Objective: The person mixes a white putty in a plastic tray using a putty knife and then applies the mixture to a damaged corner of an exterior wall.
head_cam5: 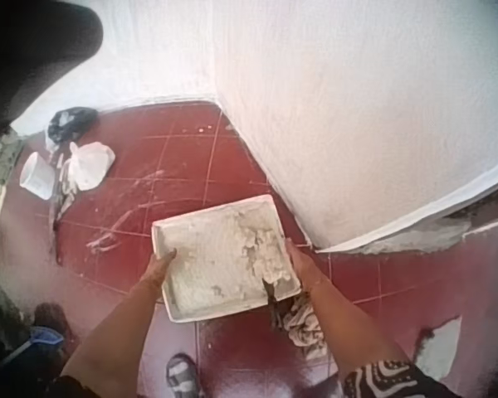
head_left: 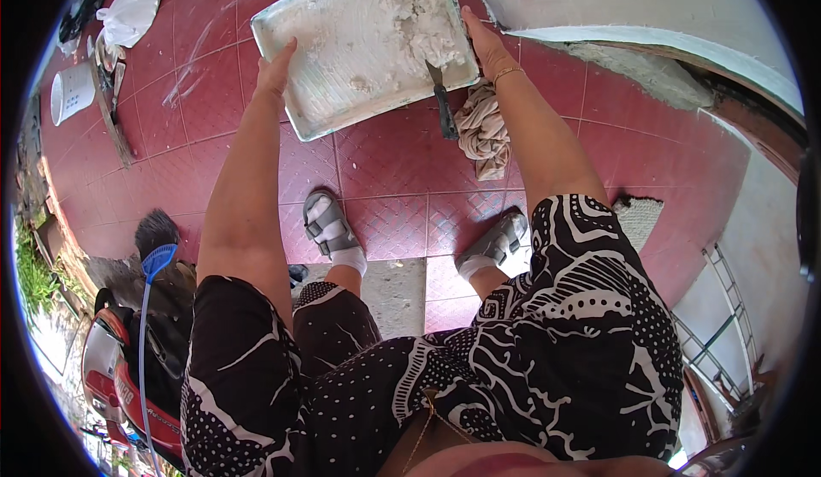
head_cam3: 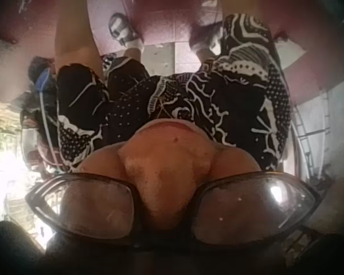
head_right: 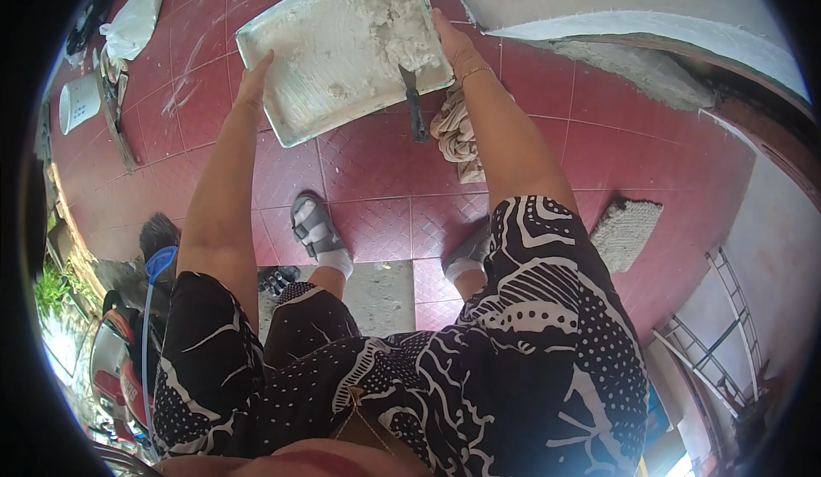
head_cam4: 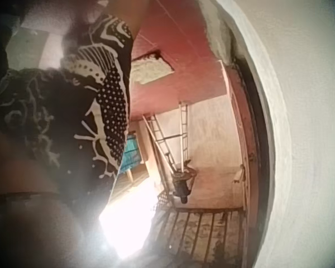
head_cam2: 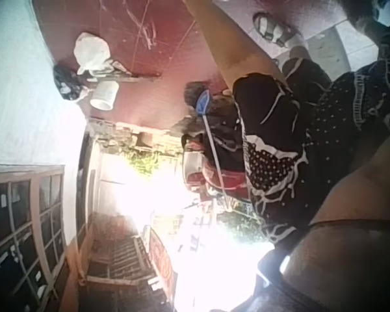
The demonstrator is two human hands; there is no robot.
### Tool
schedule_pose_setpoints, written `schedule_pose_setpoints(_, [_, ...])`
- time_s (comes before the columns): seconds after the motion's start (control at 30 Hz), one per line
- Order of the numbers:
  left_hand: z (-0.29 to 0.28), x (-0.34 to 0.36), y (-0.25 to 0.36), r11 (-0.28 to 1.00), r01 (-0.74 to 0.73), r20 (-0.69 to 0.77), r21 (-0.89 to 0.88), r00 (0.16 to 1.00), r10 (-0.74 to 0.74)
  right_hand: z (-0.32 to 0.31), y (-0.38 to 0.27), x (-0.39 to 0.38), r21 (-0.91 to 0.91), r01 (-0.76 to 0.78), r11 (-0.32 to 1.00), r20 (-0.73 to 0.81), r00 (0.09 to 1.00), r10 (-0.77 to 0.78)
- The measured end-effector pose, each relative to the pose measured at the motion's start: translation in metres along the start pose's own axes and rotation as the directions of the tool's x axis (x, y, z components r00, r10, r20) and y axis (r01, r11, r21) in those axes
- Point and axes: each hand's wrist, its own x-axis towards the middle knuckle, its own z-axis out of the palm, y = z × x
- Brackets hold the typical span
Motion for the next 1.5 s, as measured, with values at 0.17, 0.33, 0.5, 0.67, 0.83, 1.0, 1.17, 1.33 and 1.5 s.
schedule_pose_setpoints(0.17, [0.004, 0.008, -0.043, 1.000, -0.005, -0.106, 0.023, 0.994, 0.007, -0.034, 0.025, 0.015, -0.358, 0.240, 0.902, -0.165, 0.935, -0.314])
schedule_pose_setpoints(0.33, [-0.009, -0.034, -0.099, 0.857, 0.048, -0.372, 0.512, 0.912, 0.172, -0.048, 0.064, -0.085, -0.756, -0.260, 0.601, -0.489, 0.835, -0.254])
schedule_pose_setpoints(0.5, [0.070, -0.123, -0.133, 0.732, -0.121, -0.283, 0.670, 0.871, 0.402, -0.076, 0.137, -0.109, -0.823, -0.190, 0.536, -0.362, 0.902, -0.237])
schedule_pose_setpoints(0.67, [0.165, -0.205, -0.164, 0.792, -0.324, 0.190, 0.518, 0.946, 0.263, -0.133, 0.115, -0.070, -0.812, -0.241, 0.531, -0.357, 0.926, -0.125])
schedule_pose_setpoints(0.83, [0.202, -0.248, -0.164, 0.796, -0.335, 0.404, 0.504, 0.906, 0.126, -0.191, 0.096, -0.099, -0.818, -0.152, 0.555, -0.293, 0.940, -0.175])
schedule_pose_setpoints(1.0, [0.223, -0.262, -0.115, 0.758, -0.368, 0.476, 0.538, 0.875, 0.087, -0.275, 0.079, -0.139, -0.775, -0.285, 0.565, -0.502, 0.820, -0.275])
schedule_pose_setpoints(1.17, [0.248, -0.255, -0.075, 0.669, -0.447, 0.525, 0.594, 0.845, 0.099, -0.346, 0.060, -0.144, -0.700, -0.288, 0.654, -0.673, 0.572, -0.469])
schedule_pose_setpoints(1.33, [0.281, -0.260, -0.053, 0.534, -0.552, 0.639, 0.641, 0.769, 0.027, -0.359, 0.040, -0.137, -0.793, -0.249, 0.556, -0.519, 0.754, -0.402])
schedule_pose_setpoints(1.5, [0.324, -0.283, -0.049, 0.340, -0.673, 0.751, 0.657, 0.544, -0.373, -0.361, 0.052, -0.111, -0.937, -0.074, 0.342, -0.213, 0.895, -0.392])
